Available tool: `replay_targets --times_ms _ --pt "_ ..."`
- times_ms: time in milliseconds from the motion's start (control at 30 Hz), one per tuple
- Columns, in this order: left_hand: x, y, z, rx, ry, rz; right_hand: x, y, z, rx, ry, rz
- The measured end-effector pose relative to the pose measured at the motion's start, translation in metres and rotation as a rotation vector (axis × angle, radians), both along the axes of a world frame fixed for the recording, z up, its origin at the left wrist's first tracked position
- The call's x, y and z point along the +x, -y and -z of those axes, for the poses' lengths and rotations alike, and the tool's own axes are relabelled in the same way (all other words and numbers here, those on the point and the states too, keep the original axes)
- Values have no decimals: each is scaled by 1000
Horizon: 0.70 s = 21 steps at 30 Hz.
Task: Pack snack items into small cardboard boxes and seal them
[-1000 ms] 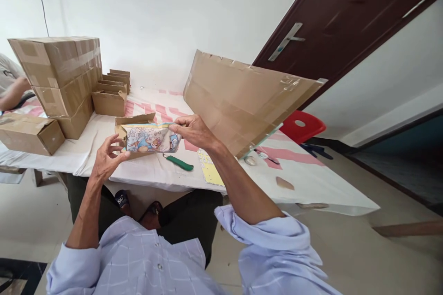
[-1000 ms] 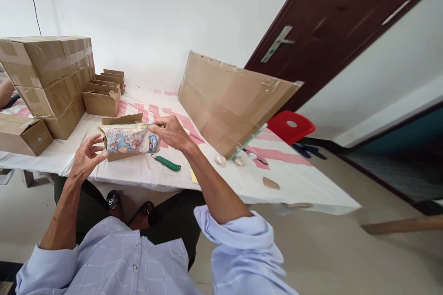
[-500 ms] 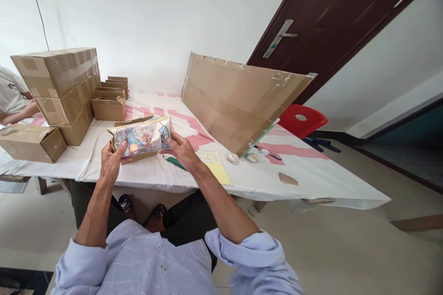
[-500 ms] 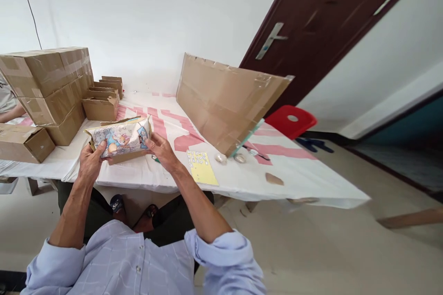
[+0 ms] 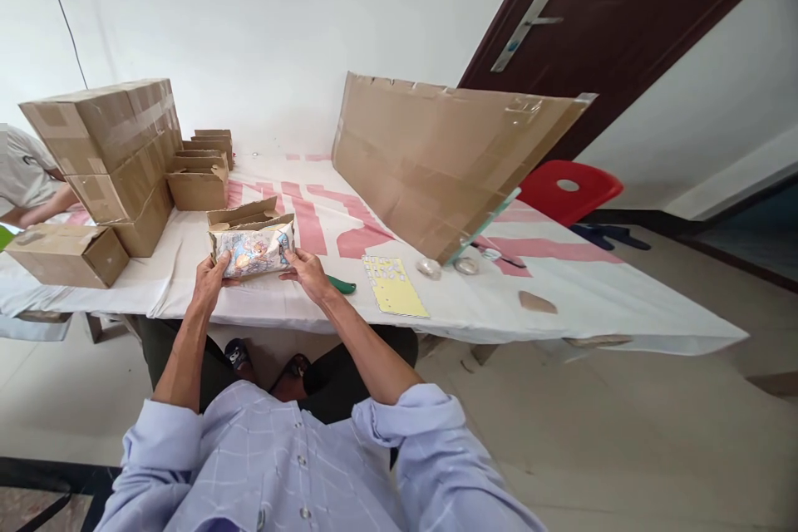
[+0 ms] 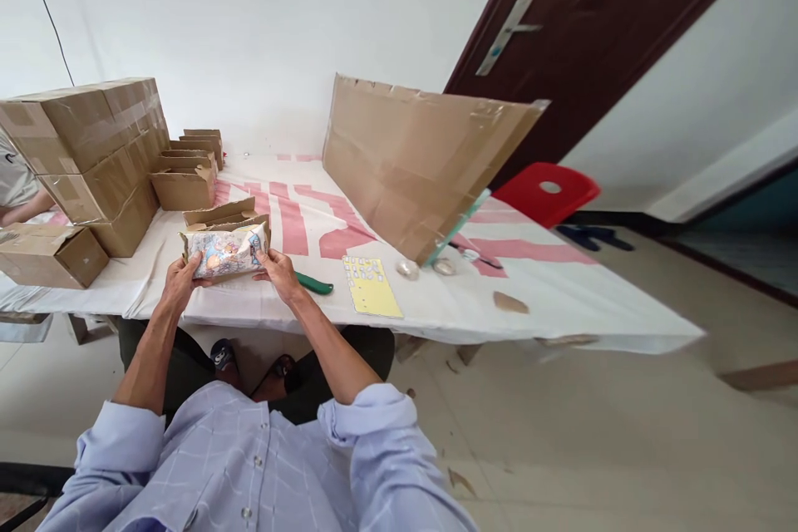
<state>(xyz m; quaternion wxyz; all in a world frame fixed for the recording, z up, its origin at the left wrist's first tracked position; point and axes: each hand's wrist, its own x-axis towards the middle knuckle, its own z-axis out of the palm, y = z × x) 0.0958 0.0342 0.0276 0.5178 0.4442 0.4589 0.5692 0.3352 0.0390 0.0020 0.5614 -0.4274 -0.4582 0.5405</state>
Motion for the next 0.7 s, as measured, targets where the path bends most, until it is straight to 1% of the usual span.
replay_targets --times_ms 200,333,433,567,700 --pt "-3 -5 8 -30 -14 -2 -1 -2 11 -46 -7 -7" --pt "-3 -6 12 -40 -19 3 -2 0 13 -52 -10 2" --pt "-3 -5 12 -34 -20 3 -2 2 11 -46 3 9" --pt "-3 -2 4 1 -18 -4 0 6 2 31 18 18" --pt "-3 -1 -14 142 -9 -5 4 9 -20 143 23 50"
